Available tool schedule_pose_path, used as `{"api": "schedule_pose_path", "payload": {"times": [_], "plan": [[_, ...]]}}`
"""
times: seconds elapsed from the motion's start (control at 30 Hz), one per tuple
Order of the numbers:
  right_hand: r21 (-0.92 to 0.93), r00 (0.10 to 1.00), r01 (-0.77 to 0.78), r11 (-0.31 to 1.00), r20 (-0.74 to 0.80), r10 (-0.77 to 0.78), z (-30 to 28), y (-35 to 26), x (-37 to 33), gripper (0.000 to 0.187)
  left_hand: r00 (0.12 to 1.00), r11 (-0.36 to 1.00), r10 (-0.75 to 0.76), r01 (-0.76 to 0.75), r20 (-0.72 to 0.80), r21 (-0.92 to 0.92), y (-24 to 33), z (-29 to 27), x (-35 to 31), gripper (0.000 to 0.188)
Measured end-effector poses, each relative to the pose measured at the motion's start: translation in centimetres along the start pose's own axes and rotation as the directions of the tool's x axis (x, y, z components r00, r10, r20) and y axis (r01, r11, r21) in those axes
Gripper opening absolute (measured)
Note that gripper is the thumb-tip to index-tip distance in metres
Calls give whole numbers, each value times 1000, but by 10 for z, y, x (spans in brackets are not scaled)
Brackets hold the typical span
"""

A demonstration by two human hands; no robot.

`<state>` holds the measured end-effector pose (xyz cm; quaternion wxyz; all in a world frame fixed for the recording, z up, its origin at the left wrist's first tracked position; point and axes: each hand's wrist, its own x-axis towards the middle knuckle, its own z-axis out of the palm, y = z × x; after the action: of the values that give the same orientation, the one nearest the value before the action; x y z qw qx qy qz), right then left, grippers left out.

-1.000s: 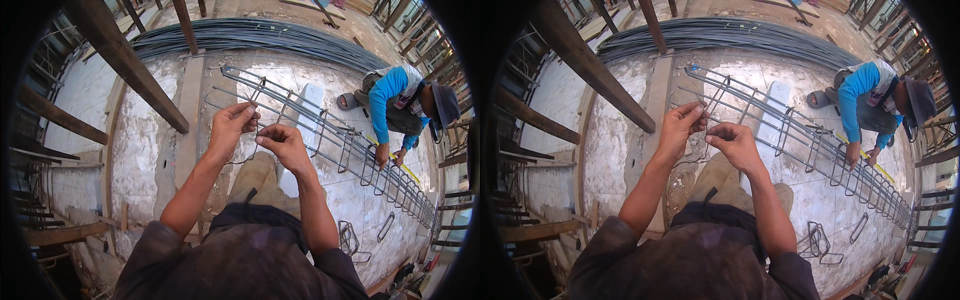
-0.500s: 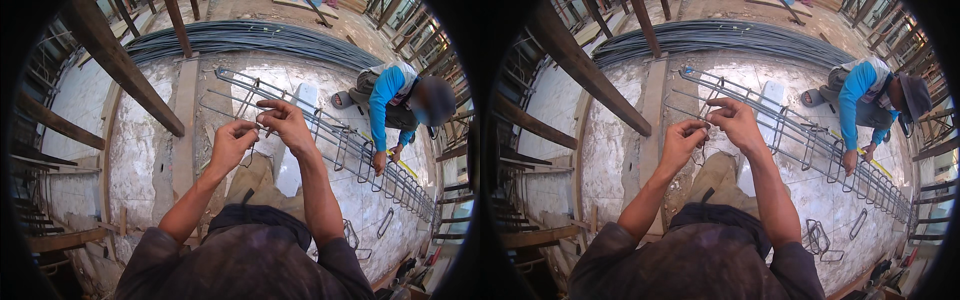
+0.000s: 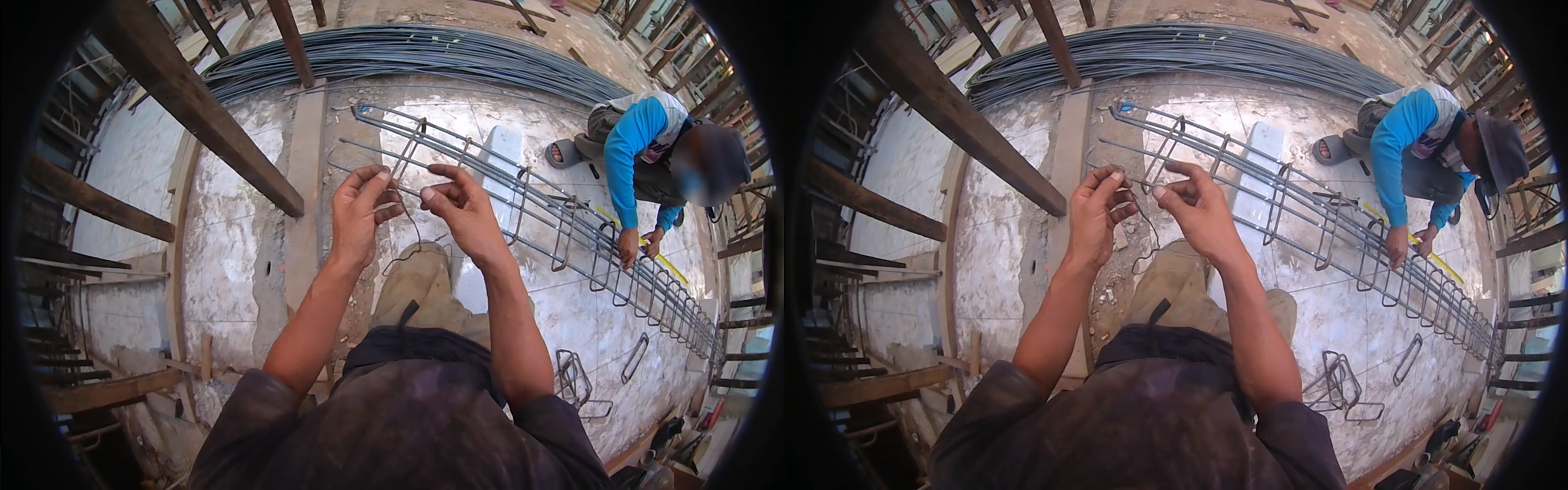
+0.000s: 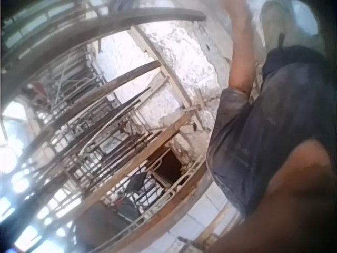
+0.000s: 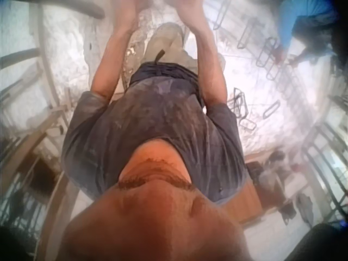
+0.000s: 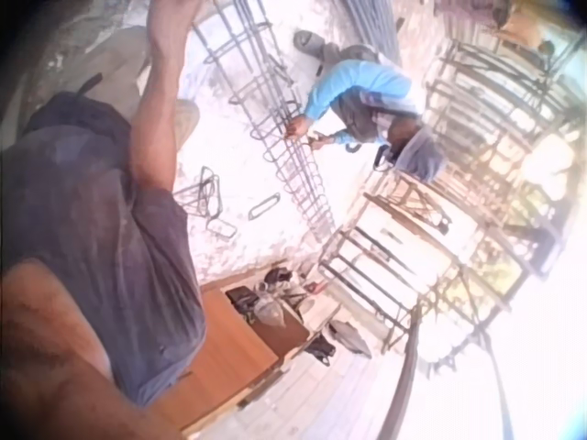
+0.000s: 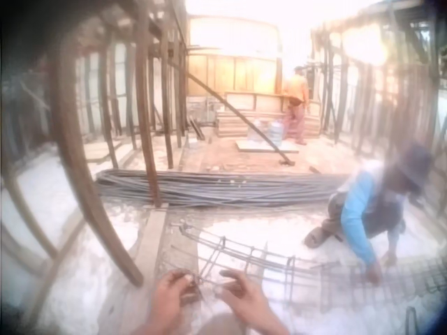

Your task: The person assembles a rebar cage by placing stirrups onto long bars and securing them with wire using pliers. The person measures the spacing with a tape measure, cuts lengths of wire, and twists the wire around the junctions to bind the steel structure together.

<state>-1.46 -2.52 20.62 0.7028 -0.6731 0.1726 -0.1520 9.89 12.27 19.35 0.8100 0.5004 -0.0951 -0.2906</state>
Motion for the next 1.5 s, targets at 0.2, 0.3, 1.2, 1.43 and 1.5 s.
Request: {"api": "schedule_pose_path", "payload": {"times": [0.2,0.3,1.2,1.43,1.5], "plan": [[-198,956,98,975,-252,-147,-38,46,-4,55,995,984,45,-59,-87,-167,21,-10,21,12],[-75,962,118,990,-240,-133,-21,59,-19,54,990,969,72,-99,-125,-227,24,-13,29,11],[663,939,64,746,-293,180,-22,17,14,33,877,931,-364,350,314,101,-16,-12,-62,31],[47,892,-447,893,-46,449,-42,1,-35,48,942,955,-242,189,232,228,14,-26,-48,31],[-493,879,143,858,-335,-338,-44,9,-41,37,940,952,-242,182,242,247,22,-26,-43,31]]}}
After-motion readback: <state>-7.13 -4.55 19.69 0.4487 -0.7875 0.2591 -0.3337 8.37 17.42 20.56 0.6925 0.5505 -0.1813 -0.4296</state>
